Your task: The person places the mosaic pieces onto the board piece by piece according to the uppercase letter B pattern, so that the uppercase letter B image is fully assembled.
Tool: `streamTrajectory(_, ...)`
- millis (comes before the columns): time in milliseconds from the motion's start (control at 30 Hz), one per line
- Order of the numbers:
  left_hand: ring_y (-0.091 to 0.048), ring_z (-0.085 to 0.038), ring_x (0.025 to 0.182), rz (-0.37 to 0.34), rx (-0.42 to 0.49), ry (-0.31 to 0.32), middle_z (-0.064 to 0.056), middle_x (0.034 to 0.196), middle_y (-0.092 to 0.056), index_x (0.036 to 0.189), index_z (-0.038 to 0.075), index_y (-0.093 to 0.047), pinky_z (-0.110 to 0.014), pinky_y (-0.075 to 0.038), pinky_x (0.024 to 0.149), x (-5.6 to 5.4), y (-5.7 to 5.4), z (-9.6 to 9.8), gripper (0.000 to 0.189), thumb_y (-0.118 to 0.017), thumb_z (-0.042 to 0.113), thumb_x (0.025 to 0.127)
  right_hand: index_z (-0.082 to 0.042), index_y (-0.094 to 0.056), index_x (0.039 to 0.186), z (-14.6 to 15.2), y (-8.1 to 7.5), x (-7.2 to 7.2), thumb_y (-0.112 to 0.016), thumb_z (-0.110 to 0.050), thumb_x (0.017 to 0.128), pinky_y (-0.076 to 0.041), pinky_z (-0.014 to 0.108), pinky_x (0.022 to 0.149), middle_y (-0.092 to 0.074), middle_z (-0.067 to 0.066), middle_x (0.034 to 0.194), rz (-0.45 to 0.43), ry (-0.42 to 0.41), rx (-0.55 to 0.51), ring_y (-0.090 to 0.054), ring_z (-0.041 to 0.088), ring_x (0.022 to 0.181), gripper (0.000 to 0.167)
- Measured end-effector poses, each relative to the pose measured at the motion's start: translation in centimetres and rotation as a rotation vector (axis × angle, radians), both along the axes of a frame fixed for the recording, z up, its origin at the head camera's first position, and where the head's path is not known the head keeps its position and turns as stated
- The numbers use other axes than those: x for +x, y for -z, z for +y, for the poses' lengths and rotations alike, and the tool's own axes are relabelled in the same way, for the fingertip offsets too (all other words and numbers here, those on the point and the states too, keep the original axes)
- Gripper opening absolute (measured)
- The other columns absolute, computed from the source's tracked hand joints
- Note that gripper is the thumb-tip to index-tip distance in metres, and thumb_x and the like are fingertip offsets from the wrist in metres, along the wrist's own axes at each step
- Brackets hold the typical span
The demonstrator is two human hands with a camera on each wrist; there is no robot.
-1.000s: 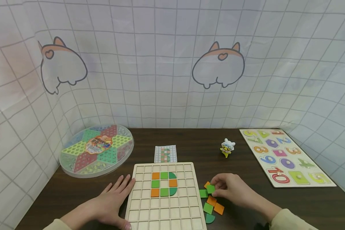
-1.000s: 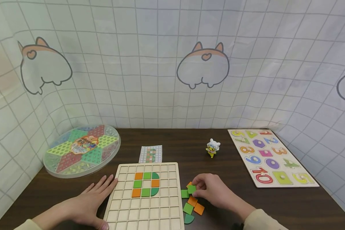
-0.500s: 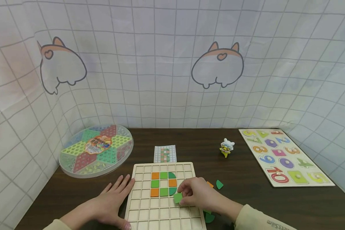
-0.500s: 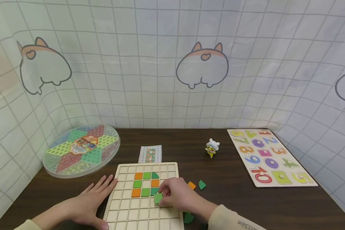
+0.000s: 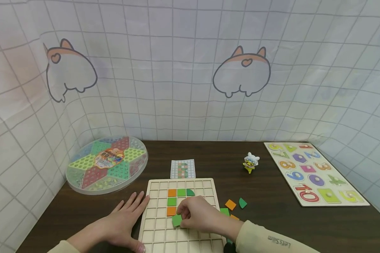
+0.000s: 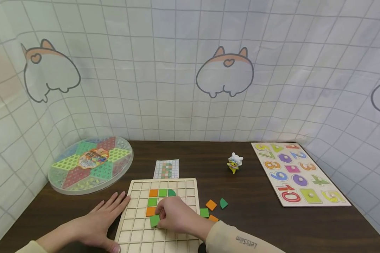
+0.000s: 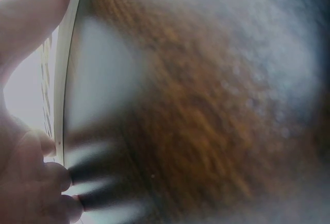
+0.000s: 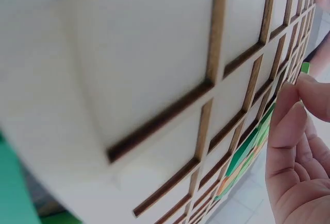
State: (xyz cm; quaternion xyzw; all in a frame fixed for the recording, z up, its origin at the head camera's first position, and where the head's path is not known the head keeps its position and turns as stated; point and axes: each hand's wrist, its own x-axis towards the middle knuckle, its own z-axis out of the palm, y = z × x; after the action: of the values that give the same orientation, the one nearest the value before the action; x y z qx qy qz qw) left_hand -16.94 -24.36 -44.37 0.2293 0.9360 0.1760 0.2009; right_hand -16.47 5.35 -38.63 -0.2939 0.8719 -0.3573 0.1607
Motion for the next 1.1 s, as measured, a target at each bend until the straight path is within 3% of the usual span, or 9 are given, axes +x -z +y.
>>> streamTrajectory(267,-0.001,-0.049,0.157,-0.019,-0.008,0.005,-0.022,0.172,-0.003,0.166,0.011,-0.008,-0.078,-0.010,0.115,0.6,-1.8,0.8,0.139,-0.081,0.075,0.066,-0.005,-0.073,0.092,-1.1,0.2,0.0,-0.083,-0.001,0.080,-0.049,0.018,0.068,-0.066,-0.006,0.074,0.050,-0.002,0.050,-0.053,-0.003,0.067,0.017)
streamTrajectory(600,0.001,-0.044,0.159,0.004,-0.010,-0.016,-0.017,0.173,-0.002,0.166,0.015,-0.009,-0.075,-0.010,0.117,0.2,-0.3,0.2,0.144,-0.074,0.087,0.059,-0.007,-0.074,0.090,-2.3,0.2,0.4,-0.086,-0.006,0.079,-0.049,0.018,0.069,-0.061,-0.011,0.067,0.075,0.032,0.122,-0.051,-0.002,0.063,0.016)
streamTrajectory(833,0.000,-0.050,0.157,-0.012,-0.005,0.010,-0.023,0.172,-0.001,0.166,0.013,-0.006,-0.079,-0.009,0.114,0.4,-0.9,0.4,0.142,-0.078,0.080,0.064,-0.008,-0.075,0.092,-2.7,0.2,0.5,-0.085,-0.005,0.081,-0.049,0.018,0.067,-0.062,-0.010,0.070,0.064,0.036,0.178,-0.053,-0.001,0.065,0.015)
streamTrajectory(1100,-0.001,-0.050,0.157,-0.003,0.005,0.013,-0.023,0.172,-0.002,0.166,0.012,-0.007,-0.079,-0.010,0.114,0.4,-0.9,0.4,0.142,-0.079,0.079,0.064,-0.007,-0.077,0.091,-2.8,0.3,0.4,-0.085,-0.008,0.083,-0.049,0.018,0.066,-0.067,-0.008,0.073,0.066,0.043,0.159,-0.054,-0.002,0.066,0.012)
